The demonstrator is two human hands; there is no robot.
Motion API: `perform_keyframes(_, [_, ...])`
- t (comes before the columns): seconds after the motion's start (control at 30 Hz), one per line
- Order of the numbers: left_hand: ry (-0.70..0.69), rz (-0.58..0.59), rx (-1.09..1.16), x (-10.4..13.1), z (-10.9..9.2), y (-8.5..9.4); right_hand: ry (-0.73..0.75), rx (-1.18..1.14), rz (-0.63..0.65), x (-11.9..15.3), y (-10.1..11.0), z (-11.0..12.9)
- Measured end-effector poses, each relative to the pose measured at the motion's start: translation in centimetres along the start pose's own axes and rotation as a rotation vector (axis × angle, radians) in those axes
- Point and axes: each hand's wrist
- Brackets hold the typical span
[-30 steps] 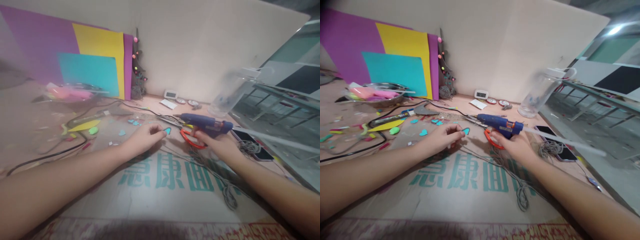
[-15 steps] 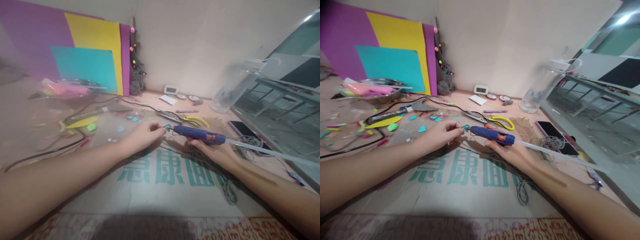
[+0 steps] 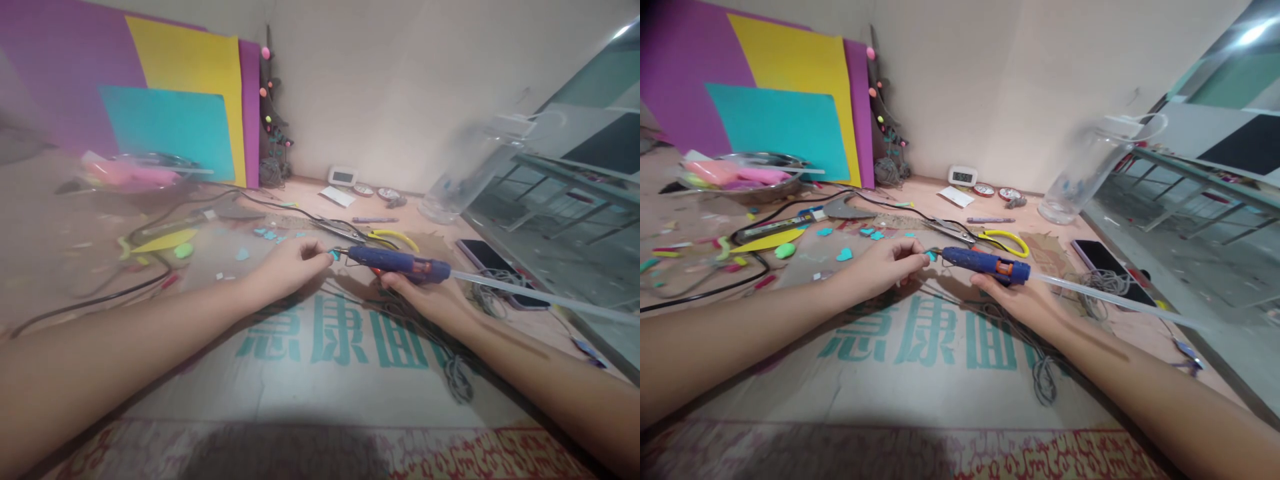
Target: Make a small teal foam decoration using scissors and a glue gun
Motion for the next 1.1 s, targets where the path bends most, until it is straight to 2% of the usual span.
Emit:
perform_keyframes(0.43, [-0.026,-0.008,-0.002,-0.07,0.2,-0.04,0.034,0.006,-0.062,-0.07,-0.29,-0.11])
perform_keyframes(0.77, [-0.014,0.007,0.012,-0.03,0.2,-0.01,0.077,-0.008,-0.029,-0.36,-0.31,0.09])
perform_keyframes(1.1, [-0.04,0.007,-0.003,-0.02,0.39,0.01,0.056,-0.023,-0.07,-0.27,-0.49,-0.54])
Point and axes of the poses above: each hand's wrist, its own x-axis away from the middle knuckle, its own y-axis out of the back of the hand, z = x × y, and after that the axes turned 12 degrees about -y, right-handed
